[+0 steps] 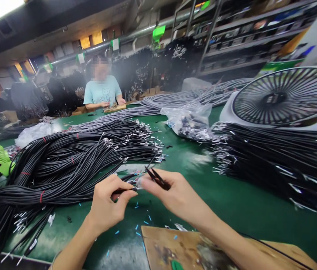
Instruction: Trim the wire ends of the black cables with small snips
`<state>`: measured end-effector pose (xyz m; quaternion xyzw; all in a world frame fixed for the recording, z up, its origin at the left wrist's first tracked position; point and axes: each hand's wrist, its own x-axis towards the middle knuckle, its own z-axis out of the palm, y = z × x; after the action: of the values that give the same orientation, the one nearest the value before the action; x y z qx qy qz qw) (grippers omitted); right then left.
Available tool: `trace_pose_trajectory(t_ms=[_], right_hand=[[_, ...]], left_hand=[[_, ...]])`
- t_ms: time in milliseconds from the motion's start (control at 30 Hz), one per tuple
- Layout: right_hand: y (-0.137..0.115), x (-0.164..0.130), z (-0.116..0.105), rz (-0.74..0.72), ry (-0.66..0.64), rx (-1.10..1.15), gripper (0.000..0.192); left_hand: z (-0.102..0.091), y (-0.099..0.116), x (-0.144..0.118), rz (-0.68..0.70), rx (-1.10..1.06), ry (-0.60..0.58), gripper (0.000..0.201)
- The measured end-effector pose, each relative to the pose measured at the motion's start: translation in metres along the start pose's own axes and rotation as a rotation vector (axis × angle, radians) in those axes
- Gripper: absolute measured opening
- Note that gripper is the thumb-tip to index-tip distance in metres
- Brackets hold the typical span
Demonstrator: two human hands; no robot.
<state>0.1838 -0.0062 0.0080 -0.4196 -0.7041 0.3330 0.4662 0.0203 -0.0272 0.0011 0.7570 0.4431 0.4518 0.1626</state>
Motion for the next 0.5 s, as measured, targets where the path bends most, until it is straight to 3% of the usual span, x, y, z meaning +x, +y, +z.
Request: trace_pose_trajectory(t_ms=[100, 267, 500], right_hand=[[-0.003, -0.004, 0.002, -0.132, 0.002, -0.095, 0.031], [0.002, -0.007, 0.004, -0.337, 0.054, -0.187, 0.022], [0.007, -0.007, 0.004, -0.364, 0.031, -0.22, 0.022]], left_hand=[[0.001, -0.002, -0.001, 0.086, 0.075, 0.036, 0.019], [0.0, -0.001, -0.002, 0.176, 0.265, -0.023, 0.025], [0.001, -0.006, 0.0, 0.323, 0.433, -0.067, 0.031]])
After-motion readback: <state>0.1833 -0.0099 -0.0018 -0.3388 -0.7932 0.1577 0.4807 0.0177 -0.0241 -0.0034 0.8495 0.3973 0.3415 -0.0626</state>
